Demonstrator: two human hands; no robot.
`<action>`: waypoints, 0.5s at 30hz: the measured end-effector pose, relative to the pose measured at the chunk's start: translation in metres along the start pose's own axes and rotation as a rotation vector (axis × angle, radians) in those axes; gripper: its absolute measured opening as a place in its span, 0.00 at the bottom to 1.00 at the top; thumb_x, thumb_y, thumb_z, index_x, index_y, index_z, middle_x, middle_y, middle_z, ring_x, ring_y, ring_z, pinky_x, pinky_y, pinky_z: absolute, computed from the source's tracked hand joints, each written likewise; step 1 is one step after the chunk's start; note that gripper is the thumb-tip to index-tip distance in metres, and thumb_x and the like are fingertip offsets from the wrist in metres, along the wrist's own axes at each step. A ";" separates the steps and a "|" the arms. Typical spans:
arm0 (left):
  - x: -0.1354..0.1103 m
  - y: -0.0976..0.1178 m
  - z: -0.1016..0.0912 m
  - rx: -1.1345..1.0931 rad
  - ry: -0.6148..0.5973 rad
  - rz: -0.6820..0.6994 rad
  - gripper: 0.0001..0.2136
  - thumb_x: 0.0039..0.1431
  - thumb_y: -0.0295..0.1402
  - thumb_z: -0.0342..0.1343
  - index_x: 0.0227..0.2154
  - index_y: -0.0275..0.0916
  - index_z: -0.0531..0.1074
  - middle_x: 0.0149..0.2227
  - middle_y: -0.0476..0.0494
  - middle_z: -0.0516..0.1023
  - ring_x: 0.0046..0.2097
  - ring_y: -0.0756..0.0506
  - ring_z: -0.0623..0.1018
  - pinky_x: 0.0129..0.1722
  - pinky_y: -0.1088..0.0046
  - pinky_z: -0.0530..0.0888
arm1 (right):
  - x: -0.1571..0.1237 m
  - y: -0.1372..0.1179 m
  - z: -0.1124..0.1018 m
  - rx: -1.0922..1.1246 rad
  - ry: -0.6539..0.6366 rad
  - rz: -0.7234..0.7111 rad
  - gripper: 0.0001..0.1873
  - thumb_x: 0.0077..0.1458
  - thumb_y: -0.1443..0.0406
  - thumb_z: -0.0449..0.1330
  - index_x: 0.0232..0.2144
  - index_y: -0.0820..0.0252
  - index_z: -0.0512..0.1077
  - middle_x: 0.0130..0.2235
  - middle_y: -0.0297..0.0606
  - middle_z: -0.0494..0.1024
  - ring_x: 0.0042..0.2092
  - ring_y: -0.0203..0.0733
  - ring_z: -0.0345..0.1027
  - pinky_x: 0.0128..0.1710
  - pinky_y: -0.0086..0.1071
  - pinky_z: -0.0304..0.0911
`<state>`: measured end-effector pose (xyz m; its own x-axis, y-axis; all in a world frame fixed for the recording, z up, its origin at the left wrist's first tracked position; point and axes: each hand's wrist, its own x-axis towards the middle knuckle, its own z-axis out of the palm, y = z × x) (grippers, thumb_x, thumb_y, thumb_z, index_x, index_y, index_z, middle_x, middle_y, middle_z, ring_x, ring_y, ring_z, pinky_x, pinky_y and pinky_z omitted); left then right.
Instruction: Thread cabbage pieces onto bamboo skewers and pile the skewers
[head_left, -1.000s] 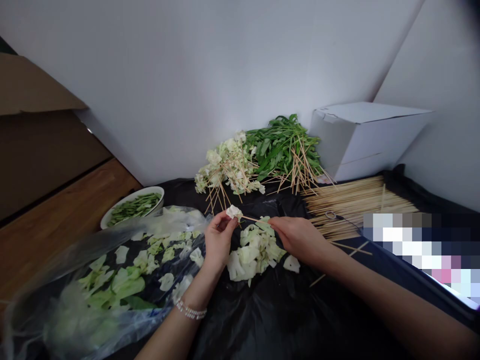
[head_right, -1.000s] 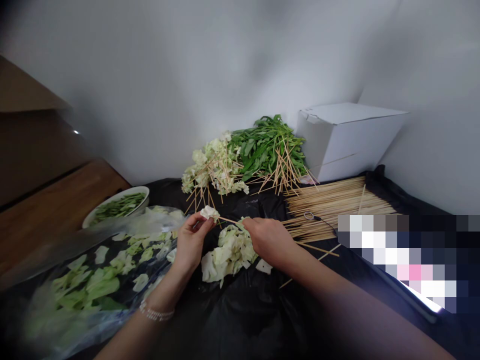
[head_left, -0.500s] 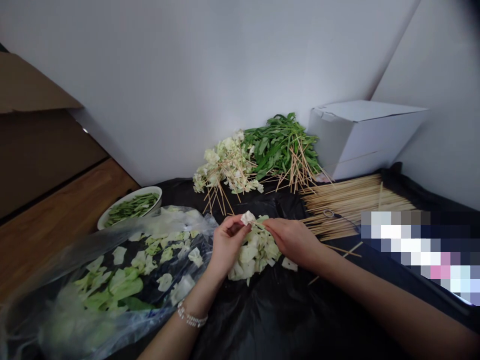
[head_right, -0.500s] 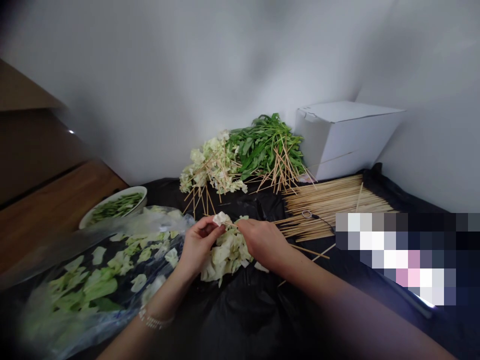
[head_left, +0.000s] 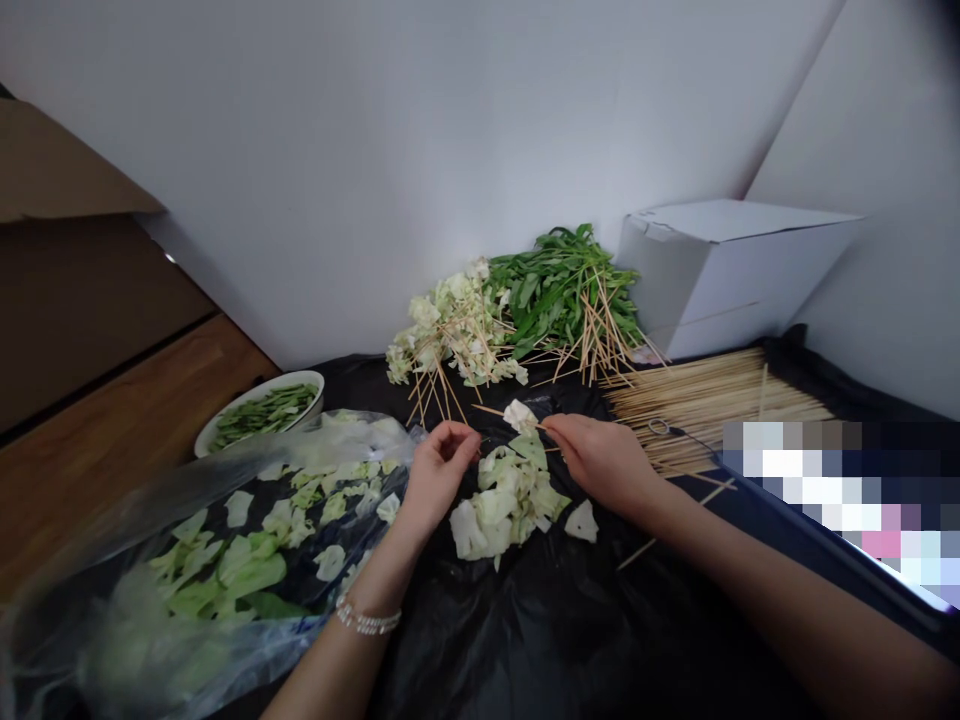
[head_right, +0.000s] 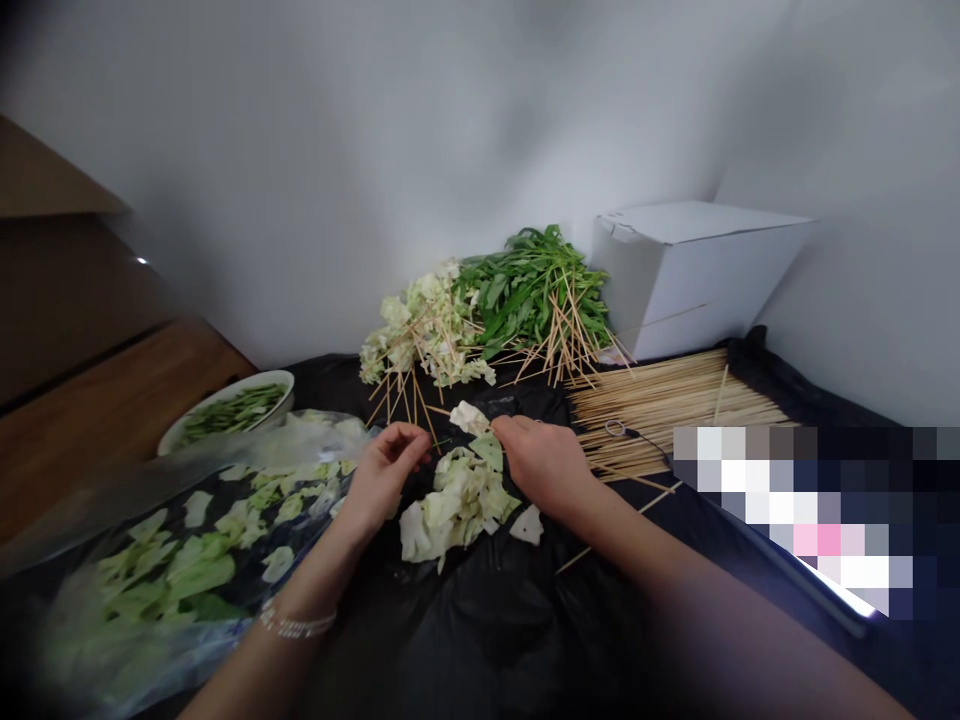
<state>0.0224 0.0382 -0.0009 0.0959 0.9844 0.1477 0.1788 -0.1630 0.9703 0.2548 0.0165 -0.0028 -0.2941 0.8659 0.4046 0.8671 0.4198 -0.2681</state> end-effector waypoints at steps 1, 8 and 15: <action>-0.001 0.002 -0.002 0.065 -0.111 0.004 0.11 0.52 0.41 0.62 0.30 0.38 0.74 0.28 0.48 0.75 0.29 0.49 0.73 0.31 0.73 0.69 | 0.001 0.002 0.000 0.001 0.026 0.005 0.16 0.66 0.64 0.46 0.43 0.57 0.74 0.38 0.40 0.79 0.39 0.41 0.73 0.35 0.30 0.61; -0.011 0.009 -0.004 0.479 -0.516 0.195 0.20 0.46 0.31 0.66 0.44 0.42 0.74 0.44 0.44 0.75 0.47 0.41 0.74 0.47 0.65 0.70 | 0.002 0.009 -0.001 0.034 0.078 -0.008 0.16 0.66 0.64 0.47 0.42 0.58 0.74 0.40 0.41 0.80 0.41 0.43 0.74 0.38 0.32 0.64; 0.003 -0.009 -0.012 0.546 -0.143 0.233 0.19 0.51 0.21 0.52 0.47 0.39 0.73 0.48 0.40 0.77 0.51 0.41 0.75 0.55 0.60 0.67 | 0.002 0.009 0.001 0.061 0.087 -0.023 0.15 0.66 0.63 0.47 0.41 0.57 0.74 0.40 0.41 0.80 0.42 0.44 0.75 0.39 0.34 0.65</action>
<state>0.0092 0.0432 -0.0072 0.3166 0.9061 0.2807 0.6098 -0.4211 0.6714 0.2614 0.0224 -0.0053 -0.2758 0.8300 0.4847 0.8338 0.4575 -0.3090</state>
